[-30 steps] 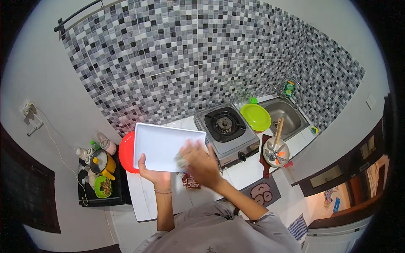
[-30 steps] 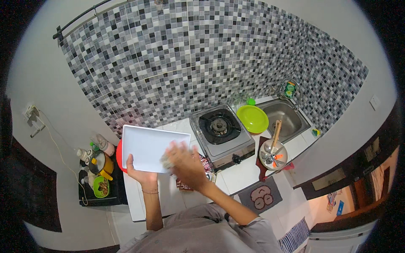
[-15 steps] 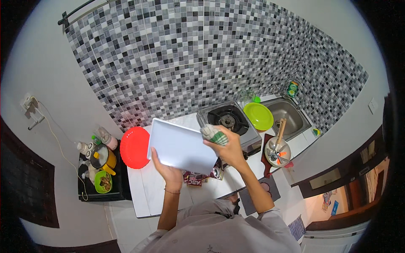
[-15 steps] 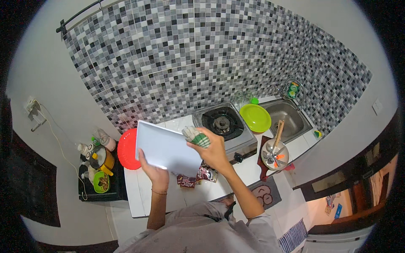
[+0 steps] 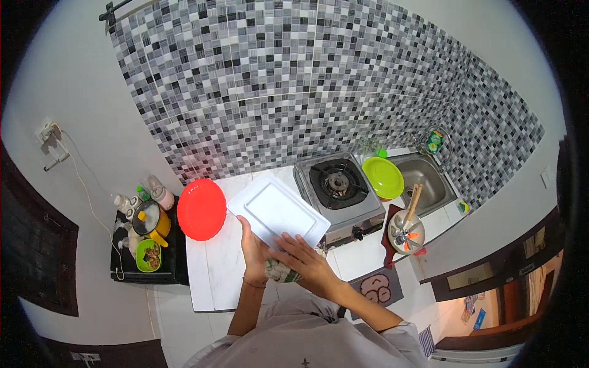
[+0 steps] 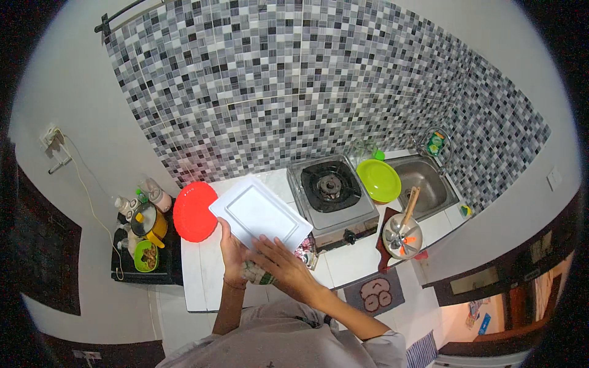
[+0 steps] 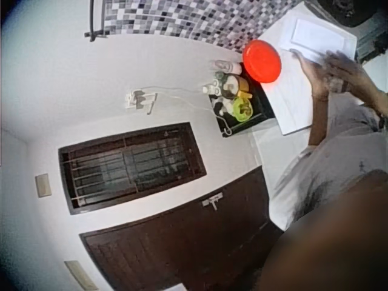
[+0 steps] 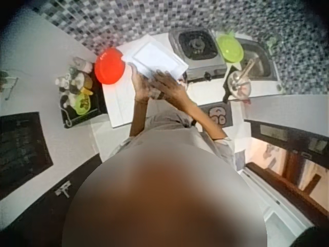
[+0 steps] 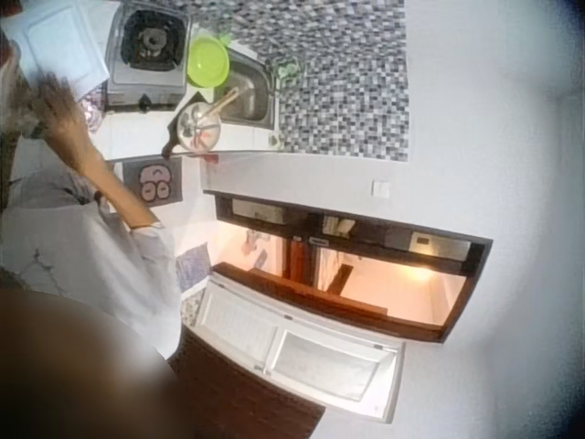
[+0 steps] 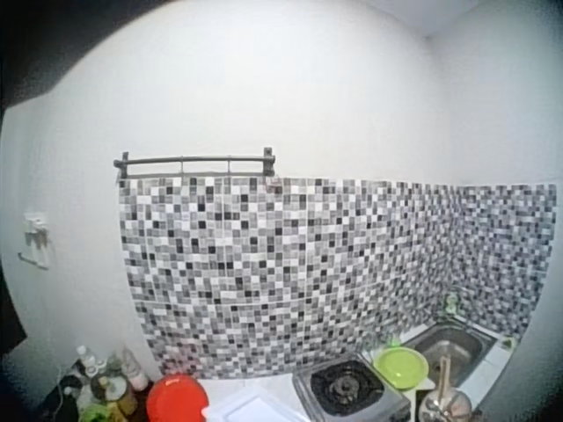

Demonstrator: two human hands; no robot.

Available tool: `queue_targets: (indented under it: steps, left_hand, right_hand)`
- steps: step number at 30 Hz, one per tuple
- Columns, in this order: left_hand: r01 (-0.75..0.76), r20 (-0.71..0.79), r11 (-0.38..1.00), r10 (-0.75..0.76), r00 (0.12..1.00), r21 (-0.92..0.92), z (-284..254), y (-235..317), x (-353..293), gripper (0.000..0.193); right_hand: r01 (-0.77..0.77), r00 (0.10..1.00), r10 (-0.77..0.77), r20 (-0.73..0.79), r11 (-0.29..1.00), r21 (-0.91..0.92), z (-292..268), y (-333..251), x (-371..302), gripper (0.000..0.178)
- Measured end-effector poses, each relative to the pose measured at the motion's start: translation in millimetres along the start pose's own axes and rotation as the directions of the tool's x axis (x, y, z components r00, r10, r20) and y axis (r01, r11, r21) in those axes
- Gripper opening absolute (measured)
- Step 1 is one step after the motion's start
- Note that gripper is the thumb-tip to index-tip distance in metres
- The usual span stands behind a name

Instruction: Wiping a plate and a tray with a towel and organizing food packets on a kitchenette counter.

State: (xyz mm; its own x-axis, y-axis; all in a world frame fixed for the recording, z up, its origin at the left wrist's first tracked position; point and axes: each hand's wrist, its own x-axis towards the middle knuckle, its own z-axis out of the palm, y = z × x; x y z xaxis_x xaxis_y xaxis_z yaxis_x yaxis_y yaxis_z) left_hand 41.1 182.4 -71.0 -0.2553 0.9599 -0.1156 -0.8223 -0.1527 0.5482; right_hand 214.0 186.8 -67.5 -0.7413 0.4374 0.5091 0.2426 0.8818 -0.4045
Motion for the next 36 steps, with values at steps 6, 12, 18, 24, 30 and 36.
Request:
queue_targets:
  steps: [6,12,18,24,30,36]
  left_hand:
    - [0.063,0.112,0.996,-0.056,0.992,-0.061,16.3,-14.5,-20.6,0.077]
    - [0.032,0.231,0.996,-0.049,0.972,0.080,-17.2,-53.2,-30.0,0.064]
    - [-0.323,0.139,0.765,0.297,0.945,0.558,-116.1,-123.8,-14.2,0.036]
    - [-0.348,0.223,0.594,0.276,0.935,0.725,-20.2,-42.3,-28.7,0.042]
    - [-0.520,0.341,0.423,0.429,0.836,0.742,-18.9,-21.1,-39.6,0.056]
    - [-0.602,0.496,0.289,0.364,0.788,0.744,-20.7,-32.4,-19.7,0.058]
  right_hand:
    - [-0.009,0.993,-0.002,-0.115,0.995,-0.100,1.8,-13.1,22.9,0.088]
    - [-0.223,0.934,0.181,-0.308,0.969,-0.108,-20.4,-24.8,78.3,0.080]
    - [-0.215,0.830,0.151,-0.538,0.975,-0.059,-45.9,9.4,121.7,0.042]
    - [-0.032,0.933,0.083,-0.351,0.989,0.147,-36.9,6.0,108.2,0.023]
    - [-0.241,0.866,0.304,-0.397,0.949,0.202,-62.3,42.8,107.9,0.034]
    - [-0.052,0.851,0.067,-0.521,0.998,0.043,-37.8,18.4,104.4,0.031]
